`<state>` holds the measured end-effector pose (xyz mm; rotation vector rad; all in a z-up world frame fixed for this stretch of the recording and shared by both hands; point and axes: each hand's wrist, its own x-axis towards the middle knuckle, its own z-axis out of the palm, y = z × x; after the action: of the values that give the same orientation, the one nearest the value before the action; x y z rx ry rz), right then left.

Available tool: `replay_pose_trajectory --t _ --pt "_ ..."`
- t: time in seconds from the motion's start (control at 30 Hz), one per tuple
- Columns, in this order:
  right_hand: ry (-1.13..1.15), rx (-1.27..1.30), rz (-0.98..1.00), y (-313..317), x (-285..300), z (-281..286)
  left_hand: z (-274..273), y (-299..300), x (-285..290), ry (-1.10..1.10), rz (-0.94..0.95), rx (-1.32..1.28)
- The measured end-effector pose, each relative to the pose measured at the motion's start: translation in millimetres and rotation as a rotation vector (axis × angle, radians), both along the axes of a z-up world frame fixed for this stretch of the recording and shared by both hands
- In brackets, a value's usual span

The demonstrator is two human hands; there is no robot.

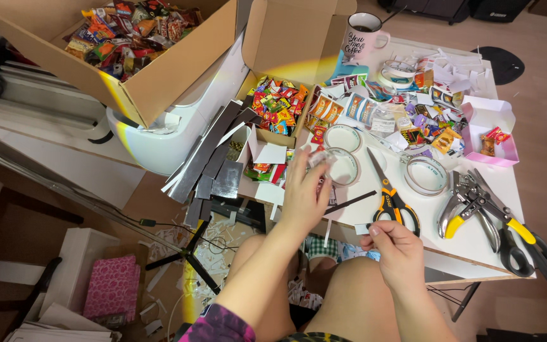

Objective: The person wraps small snack packets with printed paper using clear tape and black strips. They fold the paper around each packet, secure it with tape, and trim excess material with scissors. The wrapped items are placed on the table among other supplies.

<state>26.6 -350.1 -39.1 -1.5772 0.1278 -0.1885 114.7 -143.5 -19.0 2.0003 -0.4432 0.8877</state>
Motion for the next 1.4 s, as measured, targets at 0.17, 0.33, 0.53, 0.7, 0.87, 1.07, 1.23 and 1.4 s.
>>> replay_pose_trajectory --t 0.17,0.33,0.53,0.7,0.87,1.07,1.23,1.4 --pt "-0.014 -0.431 0.220 3.6 0.9 24.3 19.6 1.6 -78.6 0.407 -0.317 -0.121" --pt "-0.088 -0.677 0.346 24.9 -1.5 35.2 9.0 2.2 -112.9 0.814 -0.323 -0.299" --pt "0.049 -0.406 0.056 62.4 -20.5 34.2 0.7 -3.2 -122.2 0.818 -0.140 -0.714" --pt "-0.170 -0.597 0.080 66.4 -18.3 29.0 -12.5 -9.6 -132.8 0.728 -0.272 -0.772" --pt "-0.342 -0.680 0.144 62.7 -17.5 21.2 -12.4 1.4 -129.2 0.829 -0.234 -0.877" --pt "-0.412 -0.726 0.096 71.0 -20.2 18.6 -24.6 -2.6 -129.6 0.961 -0.249 -1.313" --pt "-0.501 -0.860 0.078 69.8 -21.1 9.5 -28.4 -5.8 -131.7 0.985 -0.219 -1.476" --pt "-0.494 -0.813 0.143 68.5 -21.7 16.2 -19.3 -1.0 -135.8 1.040 -0.213 -1.375"
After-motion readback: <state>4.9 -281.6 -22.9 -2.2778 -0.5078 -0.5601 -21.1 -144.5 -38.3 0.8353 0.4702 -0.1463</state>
